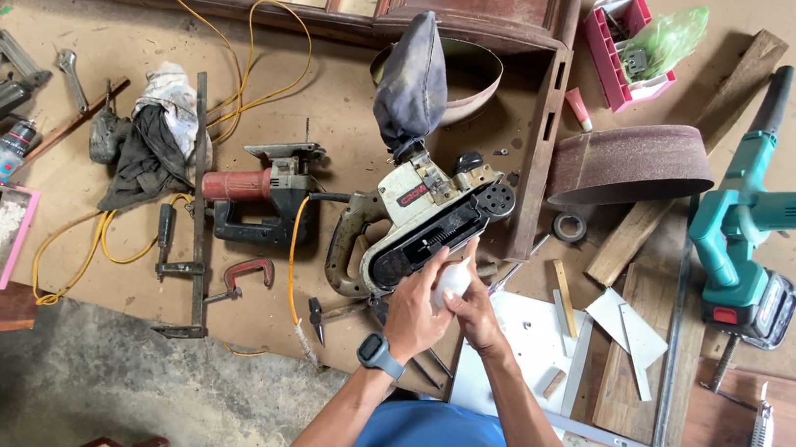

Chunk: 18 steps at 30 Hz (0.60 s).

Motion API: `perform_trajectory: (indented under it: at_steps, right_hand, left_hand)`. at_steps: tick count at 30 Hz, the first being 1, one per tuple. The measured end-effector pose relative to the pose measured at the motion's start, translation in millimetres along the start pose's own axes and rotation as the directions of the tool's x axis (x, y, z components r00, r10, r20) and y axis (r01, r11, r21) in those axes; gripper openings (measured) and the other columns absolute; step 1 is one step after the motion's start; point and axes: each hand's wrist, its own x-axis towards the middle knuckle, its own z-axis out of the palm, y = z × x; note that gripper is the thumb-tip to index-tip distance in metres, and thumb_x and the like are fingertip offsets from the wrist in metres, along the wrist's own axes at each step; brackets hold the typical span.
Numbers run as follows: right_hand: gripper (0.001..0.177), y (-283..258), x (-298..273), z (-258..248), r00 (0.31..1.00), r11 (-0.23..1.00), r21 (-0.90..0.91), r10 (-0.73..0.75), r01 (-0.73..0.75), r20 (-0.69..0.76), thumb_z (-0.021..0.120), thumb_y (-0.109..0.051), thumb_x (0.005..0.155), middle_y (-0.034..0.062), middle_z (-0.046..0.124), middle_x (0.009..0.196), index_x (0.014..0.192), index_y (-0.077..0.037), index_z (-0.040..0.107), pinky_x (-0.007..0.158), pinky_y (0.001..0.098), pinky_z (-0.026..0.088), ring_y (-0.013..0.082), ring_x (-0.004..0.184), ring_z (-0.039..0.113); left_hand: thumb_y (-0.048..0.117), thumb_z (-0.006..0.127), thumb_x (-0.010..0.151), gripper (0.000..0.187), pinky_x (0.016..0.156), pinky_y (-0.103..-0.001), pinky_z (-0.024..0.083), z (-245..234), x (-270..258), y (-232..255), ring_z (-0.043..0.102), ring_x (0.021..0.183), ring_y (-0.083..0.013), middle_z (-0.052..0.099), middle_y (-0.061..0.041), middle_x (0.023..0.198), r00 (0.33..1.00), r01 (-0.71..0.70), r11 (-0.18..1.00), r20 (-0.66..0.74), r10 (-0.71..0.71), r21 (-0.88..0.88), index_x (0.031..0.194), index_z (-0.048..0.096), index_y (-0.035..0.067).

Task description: The person lubricates the internal components of a disassembled power tool using a small white bottle. They apply the liquid to the gears and moving parts, then manually rotate the mechanism to distribute the lubricant.

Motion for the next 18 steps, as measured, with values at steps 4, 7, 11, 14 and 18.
perform_trajectory:
  at_steps: [4, 7, 11, 14, 18]
  right_hand:
    - [0.052, -63, -3, 40, 1.000, 1.000, -0.011, 0.029, -0.029, -0.005, 0.079, -0.013, 0.079, 0.0125, 0.058, 0.126, 0.124, 0.000, 0.058, 0.096, 0.0376, 0.054, 0.0265, 0.111, 0.065]
    - [0.049, -73, -6, 50, 0.996, 1.000, -0.012, -0.018, 0.019, 0.086, 0.079, -0.026, 0.079, 0.0075, 0.027, 0.160, 0.118, -0.002, 0.061, 0.101, 0.0367, 0.051, 0.0259, 0.120, 0.061]
    - [0.052, -81, -5, 55, 0.997, 0.999, 0.023, 0.023, -0.025, 0.076, 0.074, -0.010, 0.070, 0.0028, 0.046, 0.131, 0.118, -0.005, 0.055, 0.099, 0.0298, 0.053, 0.0262, 0.116, 0.068]
    - [0.055, -76, -4, 54, 0.995, 1.000, 0.026, 0.014, -0.017, 0.099, 0.065, -0.005, 0.064, 0.0007, 0.043, 0.126, 0.116, -0.007, 0.050, 0.097, 0.0268, 0.054, 0.0330, 0.119, 0.068]
    - [0.062, -79, -3, 57, 0.996, 1.000, 0.020, 0.009, -0.011, 0.089, 0.054, -0.003, 0.054, 0.0022, 0.039, 0.119, 0.115, -0.008, 0.042, 0.096, 0.0289, 0.055, 0.0436, 0.121, 0.067]
  left_hand:
    - [0.012, 0.072, 0.070, 0.091, 0.073, -0.047, 0.051, -12, -10, 1, 0.070, 0.086, -0.0379, 0.072, -0.019, 0.119, 0.999, -0.037, 0.997, 0.020, 0.036, 0.063, 0.156, 0.042, 0.007]
    - [0.009, 0.071, 0.083, 0.073, 0.083, -0.041, 0.050, -24, -22, -10, 0.071, 0.092, -0.0338, 0.074, -0.019, 0.109, 0.990, 0.112, 0.993, 0.082, -0.114, 0.024, 0.152, 0.048, 0.008]
    - [0.019, 0.073, 0.086, 0.065, 0.083, -0.041, 0.051, -59, -14, -24, 0.072, 0.094, -0.0332, 0.074, -0.017, 0.108, 0.977, 0.198, 0.978, 0.064, -0.202, 0.065, 0.147, 0.052, 0.012]
    - [0.020, 0.072, 0.089, 0.059, 0.086, -0.044, 0.051, -88, 14, -25, 0.072, 0.100, -0.0360, 0.074, -0.020, 0.109, 0.979, 0.146, 0.975, 0.121, -0.167, 0.167, 0.145, 0.053, 0.013]
    - [0.027, 0.067, 0.094, 0.061, 0.090, -0.045, 0.048, -101, 45, -40, 0.069, 0.109, -0.0360, 0.071, -0.016, 0.111, 0.930, -0.057, 0.928, 0.357, -0.085, 0.368, 0.151, 0.047, 0.028]
